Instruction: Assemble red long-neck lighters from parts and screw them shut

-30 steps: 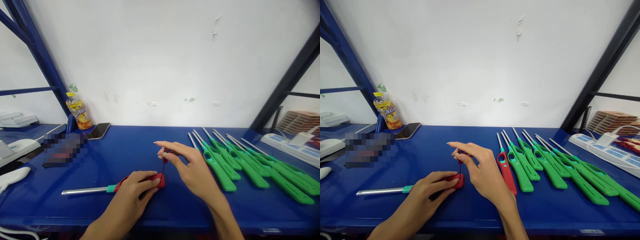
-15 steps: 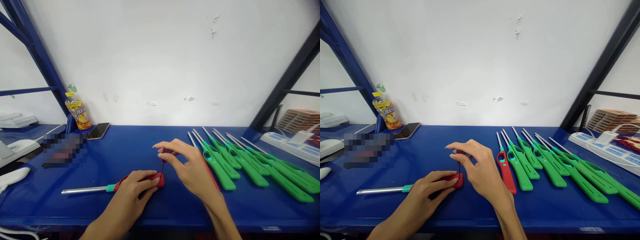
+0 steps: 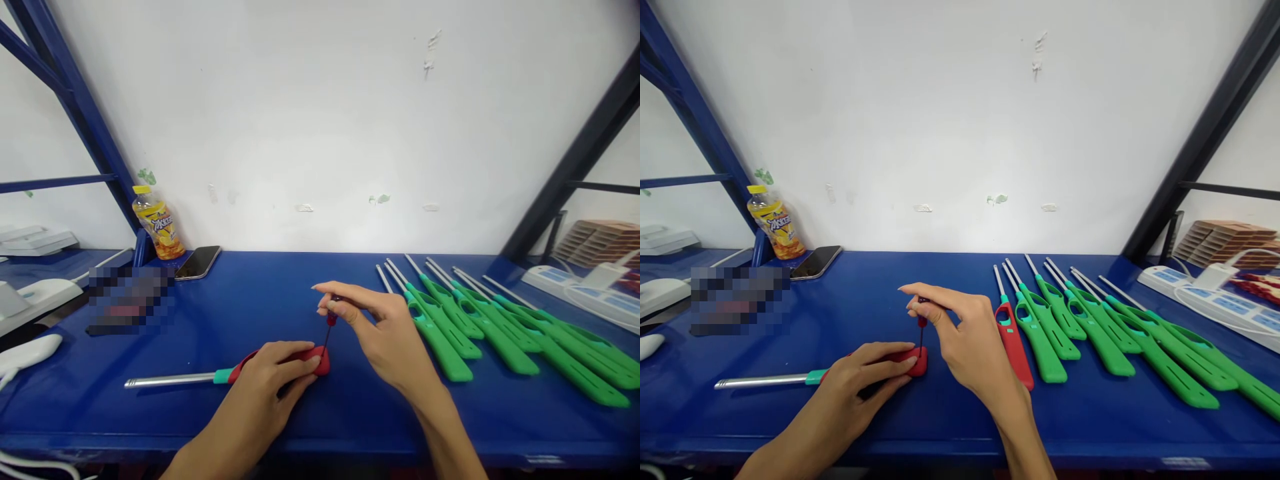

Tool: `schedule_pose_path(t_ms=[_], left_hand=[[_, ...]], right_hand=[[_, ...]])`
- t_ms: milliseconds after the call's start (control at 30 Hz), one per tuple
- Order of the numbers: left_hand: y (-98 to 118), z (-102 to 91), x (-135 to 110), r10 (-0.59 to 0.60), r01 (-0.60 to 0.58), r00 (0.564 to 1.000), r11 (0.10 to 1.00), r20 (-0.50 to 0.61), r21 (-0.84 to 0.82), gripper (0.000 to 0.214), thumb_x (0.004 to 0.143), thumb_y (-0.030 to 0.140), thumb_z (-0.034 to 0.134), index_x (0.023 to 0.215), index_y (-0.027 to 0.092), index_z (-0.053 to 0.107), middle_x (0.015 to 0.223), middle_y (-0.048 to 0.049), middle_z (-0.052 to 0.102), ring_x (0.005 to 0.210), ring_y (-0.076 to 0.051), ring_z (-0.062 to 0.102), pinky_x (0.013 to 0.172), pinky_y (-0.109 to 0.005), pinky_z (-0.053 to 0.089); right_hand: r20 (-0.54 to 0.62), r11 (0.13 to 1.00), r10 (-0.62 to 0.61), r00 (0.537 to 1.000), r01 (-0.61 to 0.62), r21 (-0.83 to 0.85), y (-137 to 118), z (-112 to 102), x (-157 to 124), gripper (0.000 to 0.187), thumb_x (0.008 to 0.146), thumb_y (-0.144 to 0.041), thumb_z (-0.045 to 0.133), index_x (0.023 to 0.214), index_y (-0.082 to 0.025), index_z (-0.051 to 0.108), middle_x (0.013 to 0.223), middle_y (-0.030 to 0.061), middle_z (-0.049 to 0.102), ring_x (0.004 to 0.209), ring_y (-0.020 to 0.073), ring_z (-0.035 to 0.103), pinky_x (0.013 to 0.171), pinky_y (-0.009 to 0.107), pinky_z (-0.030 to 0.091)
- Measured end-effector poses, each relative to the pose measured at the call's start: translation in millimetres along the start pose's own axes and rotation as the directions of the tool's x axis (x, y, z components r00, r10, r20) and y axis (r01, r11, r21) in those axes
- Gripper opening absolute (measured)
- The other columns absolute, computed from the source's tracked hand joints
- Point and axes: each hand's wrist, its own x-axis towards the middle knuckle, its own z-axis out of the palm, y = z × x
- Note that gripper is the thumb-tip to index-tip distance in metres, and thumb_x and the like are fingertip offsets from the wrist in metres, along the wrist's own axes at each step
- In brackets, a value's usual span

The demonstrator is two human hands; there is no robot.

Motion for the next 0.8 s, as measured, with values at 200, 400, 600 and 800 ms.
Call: schedule_pose_path(t_ms=[200,400,600,800], left_hand=[[-0.9,0.0,0.4,-0.015,0.015,1.0,1.0,0.012,-0.002,0.025,0.107,0.037,0.059,0.109,0.03,0.083,0.116,-0.0036,0.081,0.099,-0.021,0.079,0.089,-0.034,0.067],[-1.9,1.7,-0.3,-0.022,0.022,1.0,1.0,0.001,-0.009,0.024,0.106,0.037,0.061,0.109,0.031,0.083,0.117,-0.0031,0.081,0.101,-0.021,0.079,0.09,-0.035,0.067],[-2.5,0.8,-1.9,-0.031,0.031,0.999,1.0,0.024,-0.006,0.022,0.105,0.034,0.062,0.11,0.031,0.083,0.117,-0.0037,0.08,0.102,-0.022,0.079,0.09,-0.036,0.067],[-0.9,-0.2,-0.3,-0.025,0.025,1.0,1.0,0.011,-0.002,0.022,0.105,0.035,0.062,0.107,0.03,0.084,0.116,-0.0036,0.081,0.1,-0.021,0.08,0.089,-0.034,0.068]], right_hand=[[-0.038,1.0,0.005,0.999,-0.006,-0.02,-1.6,1.5,1.2,0.026,0.097,-0.015,0.068,0.108,-0.033,0.084,0.095,-0.01,0.084,0.087,0.0095,0.078,0.087,0.018,0.057],[-0.052,1.0,-0.001,0.999,-0.001,-0.025,-4.4,6.8,1.6,0.024,0.096,-0.015,0.069,0.102,-0.032,0.084,0.096,-0.0104,0.084,0.086,0.0101,0.078,0.084,0.017,0.057],[-0.082,0.998,-0.016,0.997,0.011,-0.059,-6.2,8.0,0.9,0.022,0.096,-0.016,0.071,0.102,-0.033,0.084,0.095,-0.0116,0.084,0.084,0.0094,0.078,0.083,0.016,0.057],[-0.092,0.997,0.002,0.996,-0.009,-0.078,-9.1,8.3,0.0,0.02,0.094,-0.017,0.074,0.098,-0.033,0.084,0.091,-0.0131,0.084,0.08,0.0092,0.079,0.079,0.015,0.056]])
